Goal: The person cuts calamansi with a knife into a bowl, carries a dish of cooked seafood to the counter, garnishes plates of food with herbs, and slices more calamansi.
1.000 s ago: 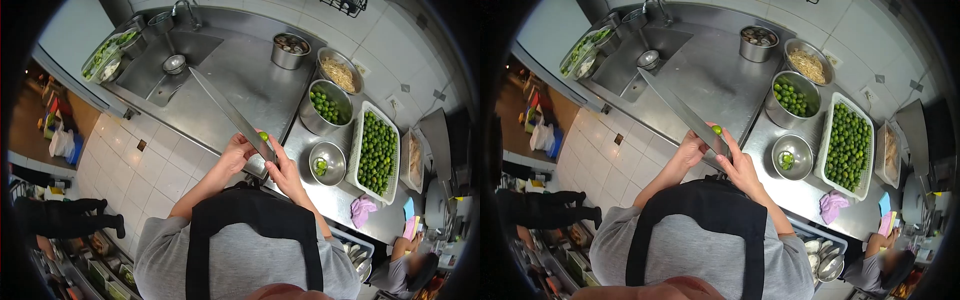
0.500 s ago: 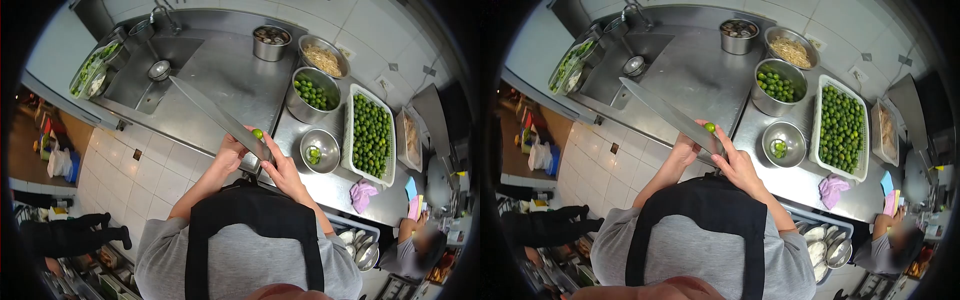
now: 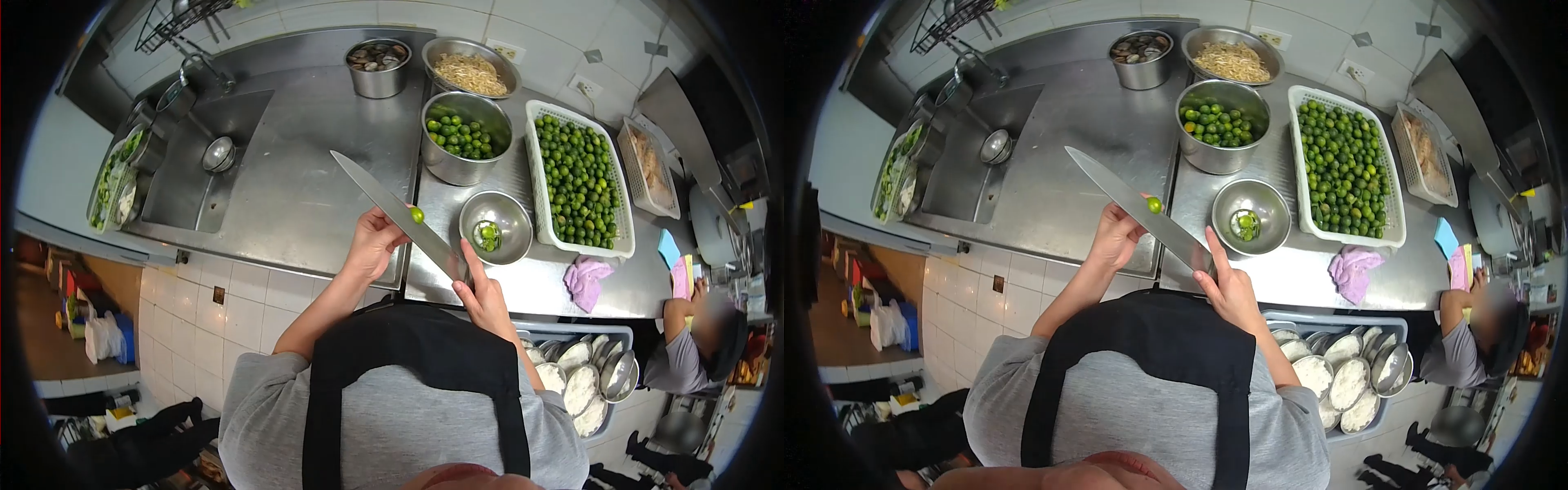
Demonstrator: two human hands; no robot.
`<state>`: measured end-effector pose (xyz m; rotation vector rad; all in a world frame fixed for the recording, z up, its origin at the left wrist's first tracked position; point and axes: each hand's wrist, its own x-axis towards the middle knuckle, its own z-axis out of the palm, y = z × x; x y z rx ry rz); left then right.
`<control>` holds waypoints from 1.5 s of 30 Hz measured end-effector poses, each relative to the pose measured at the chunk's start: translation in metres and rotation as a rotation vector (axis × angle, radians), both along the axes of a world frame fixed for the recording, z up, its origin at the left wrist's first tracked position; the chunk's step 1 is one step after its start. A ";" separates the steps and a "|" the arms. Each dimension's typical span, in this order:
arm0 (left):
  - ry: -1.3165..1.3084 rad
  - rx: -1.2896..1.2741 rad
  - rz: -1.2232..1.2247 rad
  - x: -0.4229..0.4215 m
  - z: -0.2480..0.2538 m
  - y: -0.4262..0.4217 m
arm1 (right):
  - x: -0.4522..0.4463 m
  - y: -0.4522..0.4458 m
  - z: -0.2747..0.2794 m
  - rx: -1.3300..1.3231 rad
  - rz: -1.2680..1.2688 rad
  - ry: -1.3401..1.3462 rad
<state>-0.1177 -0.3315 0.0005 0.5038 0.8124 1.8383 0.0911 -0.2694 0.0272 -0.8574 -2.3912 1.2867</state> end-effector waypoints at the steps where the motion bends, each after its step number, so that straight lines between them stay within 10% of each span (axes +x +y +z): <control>1: 0.063 -0.012 -0.022 0.003 -0.001 0.003 | -0.001 0.001 0.002 0.002 -0.006 0.016; 10: 0.200 0.042 -0.089 0.014 0.003 0.044 | -0.009 0.014 -0.005 -0.019 -0.152 0.151; 15: 0.438 0.063 -0.067 -0.008 0.011 0.101 | -0.001 0.027 -0.005 -0.512 -0.180 0.370; 18: 0.898 0.048 0.126 -0.030 0.036 0.142 | 0.012 0.036 -0.005 -0.509 -0.222 0.532; 28: 0.939 0.144 0.346 -0.062 0.065 0.222 | 0.096 0.055 -0.010 -0.171 -0.725 0.739; 34: 1.424 0.335 -0.551 0.079 0.043 0.274 | 0.107 0.047 -0.015 -0.243 -0.886 0.723; 40: 2.024 0.187 -0.591 0.151 -0.019 0.328 | 0.103 0.020 -0.023 -0.289 -0.874 0.738; 45: 1.691 0.195 -0.617 0.140 0.006 0.314 | 0.113 -0.004 -0.024 -0.251 -0.883 0.720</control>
